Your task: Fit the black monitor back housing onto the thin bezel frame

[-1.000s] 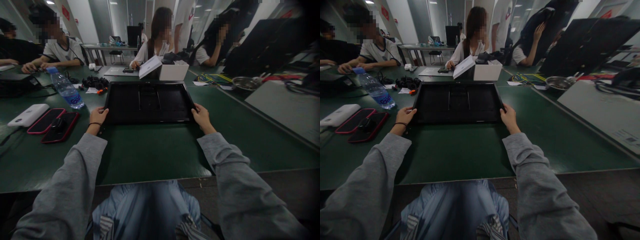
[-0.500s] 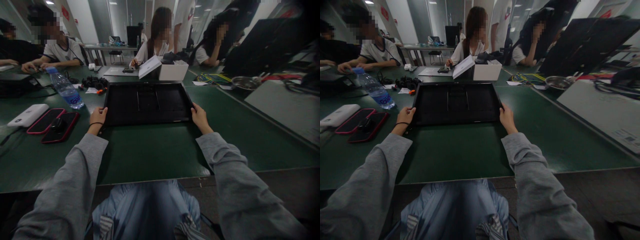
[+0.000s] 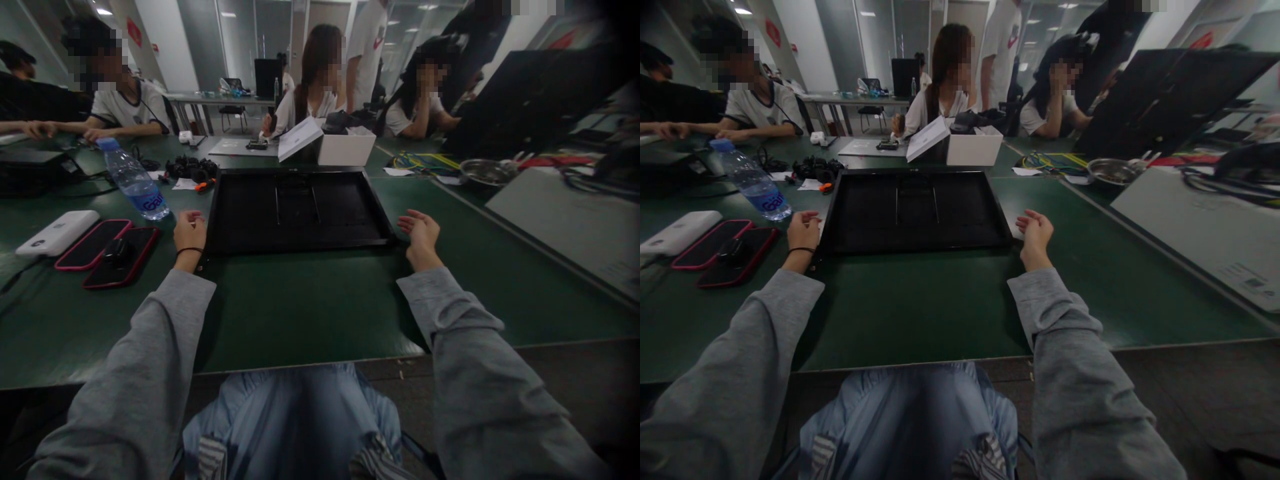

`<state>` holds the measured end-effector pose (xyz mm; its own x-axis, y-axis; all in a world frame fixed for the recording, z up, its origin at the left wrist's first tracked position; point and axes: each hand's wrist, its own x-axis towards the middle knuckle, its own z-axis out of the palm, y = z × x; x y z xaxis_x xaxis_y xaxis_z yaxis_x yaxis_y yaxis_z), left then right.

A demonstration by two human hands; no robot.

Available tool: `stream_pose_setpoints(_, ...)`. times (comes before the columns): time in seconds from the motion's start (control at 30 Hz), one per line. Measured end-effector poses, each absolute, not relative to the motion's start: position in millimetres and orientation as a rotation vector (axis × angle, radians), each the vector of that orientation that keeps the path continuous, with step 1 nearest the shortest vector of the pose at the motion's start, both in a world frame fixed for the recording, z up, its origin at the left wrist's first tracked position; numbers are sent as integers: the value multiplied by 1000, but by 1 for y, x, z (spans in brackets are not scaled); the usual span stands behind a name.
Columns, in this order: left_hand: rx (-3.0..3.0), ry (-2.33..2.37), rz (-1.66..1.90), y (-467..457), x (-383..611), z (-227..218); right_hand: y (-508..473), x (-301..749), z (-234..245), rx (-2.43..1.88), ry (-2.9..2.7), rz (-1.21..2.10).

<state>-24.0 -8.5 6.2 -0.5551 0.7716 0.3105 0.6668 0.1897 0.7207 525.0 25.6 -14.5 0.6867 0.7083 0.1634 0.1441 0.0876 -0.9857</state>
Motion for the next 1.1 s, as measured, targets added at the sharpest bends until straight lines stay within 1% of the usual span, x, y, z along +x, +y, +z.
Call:
stream_pose_setpoints(0.23, 1549, 2379, 1192, -17, -18, 18, 15, 513, -7, -1434, -836, 402)
stream_pose_setpoints(0.4, 1747, 2446, 1091, -26, -7, 25, 9, 507, -9, -1534, -1307, 118)
stream_pose_setpoints(0.5, 1969, 2417, 927, -28, 1, 23, 9, 505, -9, -1619, -1516, 68)
stream_pose_setpoints(0.63, 2079, 2407, 728, -26, 9, 19, 11, 506, -9, -1662, -1522, 64)
stream_pose_setpoints(0.9, 2063, 2467, 548, -28, 15, 22, 7, 490, -10, -1858, -1596, -86)
stream_pose_setpoints(1.1, 2119, 2464, 540, -28, 10, 22, 1, 493, -7, -1821, -1504, -83)
